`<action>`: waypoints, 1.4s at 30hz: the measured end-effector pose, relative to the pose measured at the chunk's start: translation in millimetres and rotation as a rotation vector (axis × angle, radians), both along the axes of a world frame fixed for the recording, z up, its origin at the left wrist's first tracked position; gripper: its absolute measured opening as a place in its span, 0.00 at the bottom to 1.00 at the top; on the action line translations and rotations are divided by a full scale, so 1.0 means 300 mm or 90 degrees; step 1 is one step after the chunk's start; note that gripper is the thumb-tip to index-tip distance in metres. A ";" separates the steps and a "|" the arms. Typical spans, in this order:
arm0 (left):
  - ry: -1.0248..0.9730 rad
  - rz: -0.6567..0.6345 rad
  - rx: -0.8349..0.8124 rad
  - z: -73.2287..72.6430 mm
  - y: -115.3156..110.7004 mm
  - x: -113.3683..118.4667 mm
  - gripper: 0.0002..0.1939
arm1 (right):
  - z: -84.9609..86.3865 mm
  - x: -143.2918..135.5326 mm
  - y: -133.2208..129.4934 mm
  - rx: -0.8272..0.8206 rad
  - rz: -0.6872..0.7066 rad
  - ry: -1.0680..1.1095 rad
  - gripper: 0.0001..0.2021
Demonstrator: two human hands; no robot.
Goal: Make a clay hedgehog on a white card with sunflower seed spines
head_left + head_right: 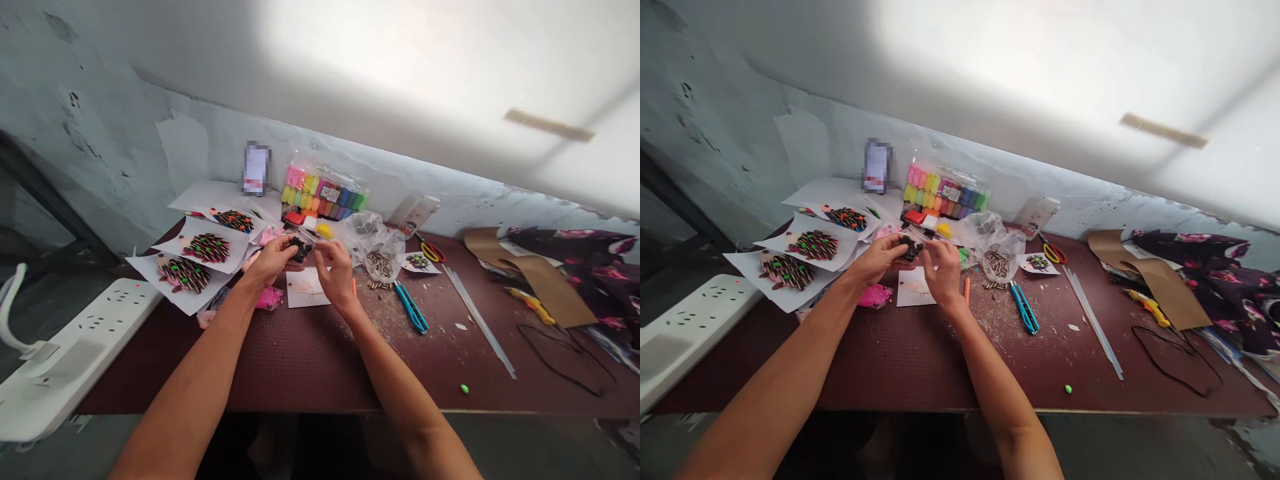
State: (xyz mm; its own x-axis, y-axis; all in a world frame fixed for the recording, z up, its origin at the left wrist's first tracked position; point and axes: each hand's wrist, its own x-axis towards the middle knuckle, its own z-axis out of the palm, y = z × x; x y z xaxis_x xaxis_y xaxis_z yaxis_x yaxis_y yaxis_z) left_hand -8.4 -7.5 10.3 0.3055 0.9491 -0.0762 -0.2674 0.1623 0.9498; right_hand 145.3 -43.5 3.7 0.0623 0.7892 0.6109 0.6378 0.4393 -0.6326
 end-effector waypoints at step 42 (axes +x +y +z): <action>0.119 -0.131 0.038 0.015 -0.004 -0.037 0.11 | -0.014 0.071 0.036 -0.316 0.155 0.241 0.11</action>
State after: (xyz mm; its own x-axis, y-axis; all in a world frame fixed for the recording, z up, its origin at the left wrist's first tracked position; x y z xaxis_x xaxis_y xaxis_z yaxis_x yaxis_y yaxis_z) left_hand -19.4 -8.6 14.9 0.4775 0.8734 -0.0957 -0.0542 0.1380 0.9890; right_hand 166.6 -32.7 -0.3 -0.0137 0.9897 0.1428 0.2513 0.1416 -0.9575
